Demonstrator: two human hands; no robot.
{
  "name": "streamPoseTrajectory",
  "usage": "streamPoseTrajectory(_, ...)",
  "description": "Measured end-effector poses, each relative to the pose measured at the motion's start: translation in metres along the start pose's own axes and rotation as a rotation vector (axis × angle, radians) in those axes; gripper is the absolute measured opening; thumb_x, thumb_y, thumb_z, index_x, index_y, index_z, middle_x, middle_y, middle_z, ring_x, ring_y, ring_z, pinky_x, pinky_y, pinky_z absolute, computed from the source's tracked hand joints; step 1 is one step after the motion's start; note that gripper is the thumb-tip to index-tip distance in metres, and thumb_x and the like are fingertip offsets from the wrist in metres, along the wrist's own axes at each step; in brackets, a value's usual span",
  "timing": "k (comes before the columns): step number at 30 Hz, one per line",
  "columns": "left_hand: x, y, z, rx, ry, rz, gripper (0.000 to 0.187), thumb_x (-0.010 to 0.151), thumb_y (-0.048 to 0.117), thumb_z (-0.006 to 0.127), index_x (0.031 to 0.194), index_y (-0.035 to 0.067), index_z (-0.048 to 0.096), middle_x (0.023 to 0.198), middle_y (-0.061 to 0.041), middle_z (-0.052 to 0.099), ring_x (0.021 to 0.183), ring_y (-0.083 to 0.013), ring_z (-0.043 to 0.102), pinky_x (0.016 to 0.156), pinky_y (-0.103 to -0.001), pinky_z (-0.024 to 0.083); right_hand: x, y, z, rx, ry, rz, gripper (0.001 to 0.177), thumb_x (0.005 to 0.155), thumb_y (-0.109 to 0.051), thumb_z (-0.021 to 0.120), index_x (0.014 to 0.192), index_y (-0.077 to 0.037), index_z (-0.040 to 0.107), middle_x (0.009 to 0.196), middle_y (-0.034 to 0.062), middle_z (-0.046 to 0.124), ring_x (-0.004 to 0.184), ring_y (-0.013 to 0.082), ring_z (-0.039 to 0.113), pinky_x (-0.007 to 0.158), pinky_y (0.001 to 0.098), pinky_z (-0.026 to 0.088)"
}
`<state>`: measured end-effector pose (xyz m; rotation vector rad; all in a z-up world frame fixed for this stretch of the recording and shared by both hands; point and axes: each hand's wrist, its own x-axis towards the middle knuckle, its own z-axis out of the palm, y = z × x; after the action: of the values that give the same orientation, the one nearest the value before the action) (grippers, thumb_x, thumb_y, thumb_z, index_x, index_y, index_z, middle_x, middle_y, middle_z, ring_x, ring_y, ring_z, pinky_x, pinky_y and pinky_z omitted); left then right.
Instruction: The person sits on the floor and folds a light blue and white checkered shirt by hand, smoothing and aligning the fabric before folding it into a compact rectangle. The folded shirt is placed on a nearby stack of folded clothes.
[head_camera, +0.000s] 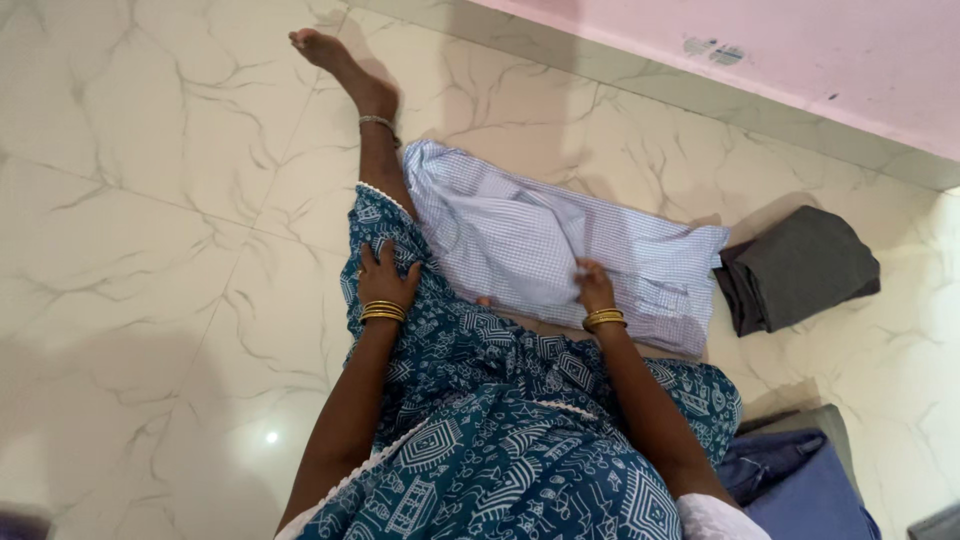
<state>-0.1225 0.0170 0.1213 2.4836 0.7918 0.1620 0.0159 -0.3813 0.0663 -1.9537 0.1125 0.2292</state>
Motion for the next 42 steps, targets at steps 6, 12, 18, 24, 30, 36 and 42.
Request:
streamPoseTrajectory(6, -0.002, 0.001, -0.001, -0.001, 0.052, 0.037, 0.079, 0.085, 0.053, 0.073, 0.15, 0.016, 0.048, 0.158, -0.034, 0.032, 0.125, -0.0588, 0.051, 0.097, -0.059, 0.051, 0.007, 0.0, -0.015, -0.395, 0.238, -0.311, 0.034, 0.092, -0.019, 0.07, 0.124, -0.009, 0.066, 0.114, 0.015, 0.071, 0.098, 0.03, 0.07, 0.09, 0.0384, 0.055)
streamPoseTrajectory(12, -0.001, 0.004, -0.001, 0.013, 0.042, 0.014, 0.079, 0.083, 0.052, 0.074, 0.148, 0.015, 0.05, 0.157, -0.033, 0.033, 0.125, -0.0583, 0.051, 0.099, -0.059, 0.049, 0.071, -0.031, -0.001, -0.505, 0.296, -0.448, 0.026, 0.092, -0.016, 0.065, 0.116, -0.008, 0.072, 0.12, 0.0168, 0.072, 0.112, 0.0366, 0.067, 0.1, 0.0433, 0.052)
streamPoseTrajectory(18, -0.001, 0.008, -0.003, 0.025, 0.054, 0.001, 0.076, 0.083, 0.051, 0.073, 0.146, 0.015, 0.052, 0.157, -0.034, 0.035, 0.126, -0.0559, 0.052, 0.098, -0.058, 0.05, 0.116, -0.059, 0.063, -0.609, 0.065, -0.53, 0.038, 0.094, -0.025, 0.067, 0.127, -0.007, 0.067, 0.129, 0.02, 0.067, 0.119, 0.0385, 0.063, 0.105, 0.0446, 0.05)
streamPoseTrajectory(24, 0.006, 0.013, -0.006, 0.035, 0.057, 0.001, 0.074, 0.083, 0.051, 0.073, 0.145, 0.015, 0.053, 0.156, -0.033, 0.035, 0.128, -0.0538, 0.051, 0.099, -0.058, 0.049, 0.129, -0.067, 0.101, -0.843, 0.014, -0.134, 0.066, 0.084, -0.04, 0.075, 0.139, -0.009, 0.056, 0.131, 0.0204, 0.063, 0.12, 0.0405, 0.059, 0.099, 0.0545, 0.048)
streamPoseTrajectory(30, 0.01, 0.021, -0.011, 0.071, 0.006, -0.035, 0.071, 0.085, 0.05, 0.071, 0.144, 0.016, 0.052, 0.159, -0.031, 0.031, 0.133, -0.0517, 0.047, 0.101, -0.058, 0.047, 0.108, -0.073, 0.099, -0.77, 0.241, -0.286, 0.036, 0.072, -0.038, 0.081, 0.101, -0.016, 0.078, 0.106, 0.0109, 0.071, 0.103, 0.0367, 0.064, 0.084, 0.0565, 0.046)
streamPoseTrajectory(36, 0.009, 0.021, -0.011, 0.064, 0.014, -0.025, 0.072, 0.085, 0.051, 0.072, 0.144, 0.015, 0.052, 0.158, -0.031, 0.031, 0.132, -0.0515, 0.047, 0.1, -0.059, 0.047, 0.036, -0.112, 0.024, -0.47, 0.431, -0.62, 0.024, 0.078, -0.023, 0.084, 0.081, -0.006, 0.067, 0.078, 0.0116, 0.062, 0.072, 0.0297, 0.058, 0.067, 0.0434, 0.047)
streamPoseTrajectory(42, 0.007, 0.018, -0.007, 0.062, 0.044, 0.001, 0.072, 0.086, 0.05, 0.072, 0.144, 0.014, 0.053, 0.158, -0.031, 0.033, 0.132, -0.0516, 0.049, 0.1, -0.059, 0.049, -0.054, -0.156, -0.06, -0.164, 0.465, -0.575, 0.029, 0.087, -0.008, 0.072, 0.113, -0.002, 0.06, 0.062, 0.0021, 0.054, 0.055, 0.0077, 0.047, 0.053, 0.0251, 0.041)
